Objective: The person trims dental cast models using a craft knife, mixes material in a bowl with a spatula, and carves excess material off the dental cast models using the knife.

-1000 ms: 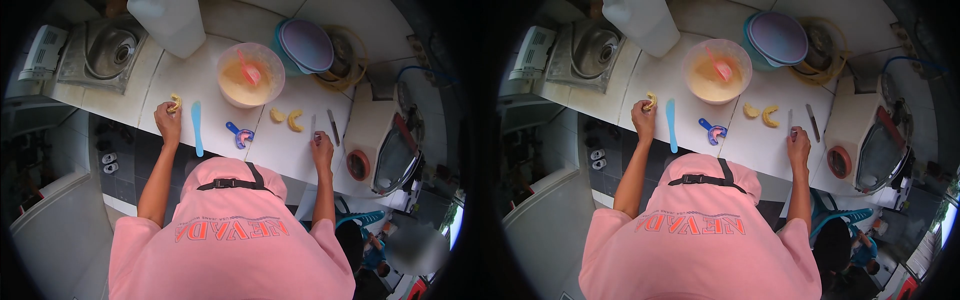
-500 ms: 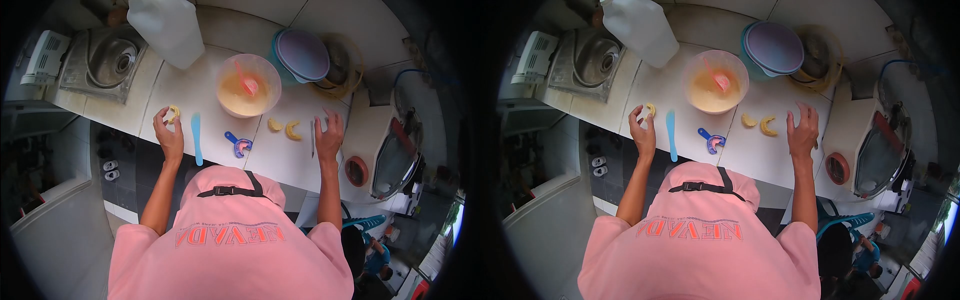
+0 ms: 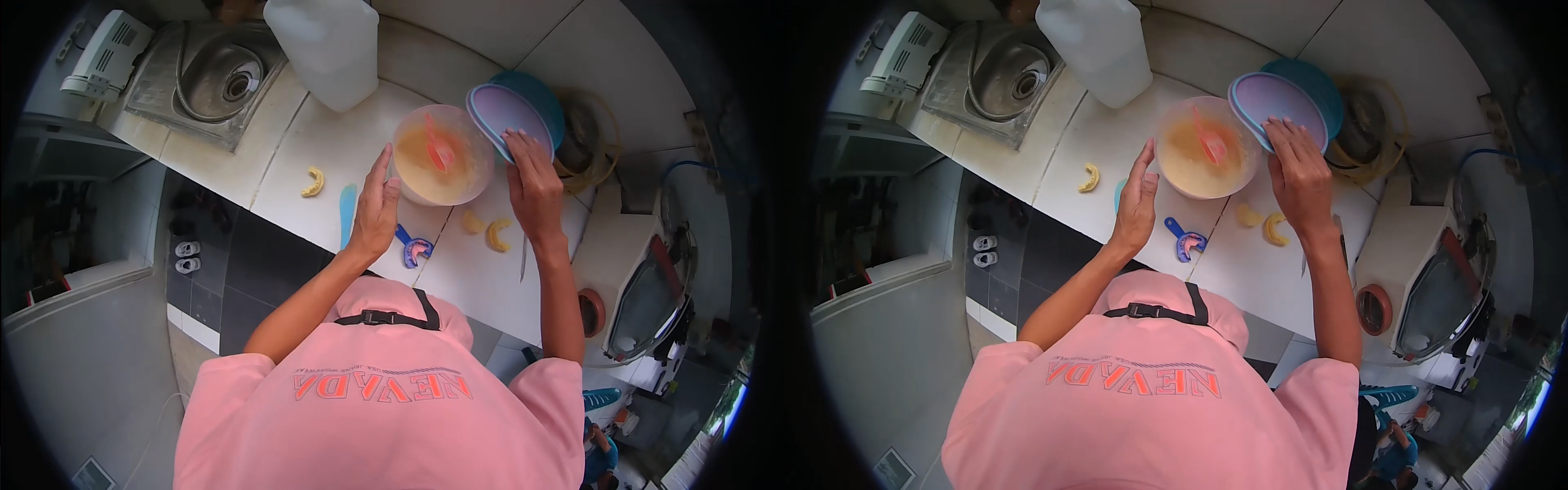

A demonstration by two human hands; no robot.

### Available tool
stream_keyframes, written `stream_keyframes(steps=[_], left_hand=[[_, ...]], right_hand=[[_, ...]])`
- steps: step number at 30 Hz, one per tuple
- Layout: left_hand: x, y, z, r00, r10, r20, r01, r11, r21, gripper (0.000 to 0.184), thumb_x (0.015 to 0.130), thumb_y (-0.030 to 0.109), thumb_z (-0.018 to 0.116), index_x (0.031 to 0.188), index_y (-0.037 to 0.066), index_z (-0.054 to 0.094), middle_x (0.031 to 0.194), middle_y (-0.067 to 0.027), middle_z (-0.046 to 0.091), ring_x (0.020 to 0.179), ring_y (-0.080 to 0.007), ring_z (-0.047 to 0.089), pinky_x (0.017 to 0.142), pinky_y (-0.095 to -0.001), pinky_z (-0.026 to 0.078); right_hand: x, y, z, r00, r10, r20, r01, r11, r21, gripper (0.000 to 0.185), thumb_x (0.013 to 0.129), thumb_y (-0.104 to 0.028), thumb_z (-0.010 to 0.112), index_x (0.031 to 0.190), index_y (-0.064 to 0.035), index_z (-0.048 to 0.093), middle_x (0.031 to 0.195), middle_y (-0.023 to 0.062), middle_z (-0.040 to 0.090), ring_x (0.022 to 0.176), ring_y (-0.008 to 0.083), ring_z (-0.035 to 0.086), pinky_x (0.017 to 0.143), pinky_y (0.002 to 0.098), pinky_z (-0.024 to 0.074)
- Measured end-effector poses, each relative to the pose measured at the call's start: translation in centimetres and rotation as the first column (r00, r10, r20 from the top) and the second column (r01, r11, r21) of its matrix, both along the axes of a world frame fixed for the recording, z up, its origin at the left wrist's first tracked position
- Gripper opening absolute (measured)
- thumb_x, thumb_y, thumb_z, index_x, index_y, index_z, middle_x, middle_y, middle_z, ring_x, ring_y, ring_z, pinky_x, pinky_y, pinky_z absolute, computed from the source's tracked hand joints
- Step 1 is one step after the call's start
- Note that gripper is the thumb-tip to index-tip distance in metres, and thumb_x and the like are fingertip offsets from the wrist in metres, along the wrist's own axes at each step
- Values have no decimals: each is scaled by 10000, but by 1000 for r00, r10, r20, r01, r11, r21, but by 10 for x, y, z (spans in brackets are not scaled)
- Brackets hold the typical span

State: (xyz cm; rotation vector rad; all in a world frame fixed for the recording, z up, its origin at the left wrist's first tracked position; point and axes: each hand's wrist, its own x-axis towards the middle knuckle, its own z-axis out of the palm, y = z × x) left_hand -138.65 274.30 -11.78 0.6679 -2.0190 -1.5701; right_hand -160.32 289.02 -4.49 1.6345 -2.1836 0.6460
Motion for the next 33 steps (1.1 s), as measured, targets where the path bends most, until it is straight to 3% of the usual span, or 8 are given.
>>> stream_keyframes(steps=[7,17,19,20,22,24,25,33], left_hand=[[-6,3,1,985,100,-143,-52,950,308,594,1057,404,360,1501,11,319,1497,-216,397,1395,-319,380,1132,-401,324],[-10,7,3,988,153,-21,-143,962,234,564,941,162,593,1435,-18,390,1464,-194,404,1351,-336,411,1078,-424,401],[-19,2,12,964,265,-19,-264,946,-188,572,924,167,601,1429,-14,402,1486,-195,378,1404,-372,324,1135,-487,310],[-28,-5,23,962,271,-15,-269,945,-186,572,924,167,601,1429,-14,402,1486,-195,378,1404,-372,324,1135,-487,310],[-53,-22,41,995,59,80,5,779,-627,611,944,226,581,1480,35,359,1522,-180,350,1446,-367,261,1159,-559,230],[-80,-31,37,987,16,159,111,644,-757,624,952,296,557,1486,42,354,1542,-159,332,1457,-363,239,1152,-590,208],[-89,-31,37,972,-18,234,214,476,-853,645,960,366,532,1492,49,350,1562,-139,314,1468,-359,218,1145,-621,187],[-99,-31,21,917,-30,399,365,469,-804,727,941,499,478,1505,62,342,1589,-112,288,1481,-321,211,1156,-584,179]], right_hand=[[71,-28,-20,970,234,68,-236,972,23,447,753,-14,710,1195,-39,645,1191,127,679,1137,308,640,981,414,519],[81,-2,-30,946,212,244,-231,972,52,456,847,-159,698,1281,-51,609,1322,153,598,1268,315,537,1075,437,408],[74,1,-32,949,150,278,-154,988,-7,444,892,-221,679,1296,-53,602,1326,166,590,1281,316,523,1081,430,390],[68,-1,-41,884,-41,465,104,989,-110,454,932,-295,632,1305,-39,592,1332,171,582,1274,306,521,1072,404,386],[56,-10,-52,736,-191,650,366,920,-144,485,971,-370,585,1314,-25,583,1338,177,573,1266,297,520,1064,377,381],[41,-28,-60,126,-160,979,571,819,61,554,1008,-434,501,1320,20,555,1341,177,558,1237,265,521,1029,348,395],[38,-33,-63,128,-164,978,575,816,61,554,1008,-434,501,1320,20,555,1341,177,558,1237,265,521,1029,348,395],[26,-56,-82,92,-145,985,602,796,61,511,1030,-385,445,1052,76,663,935,156,695,836,204,585,826,358,464]])
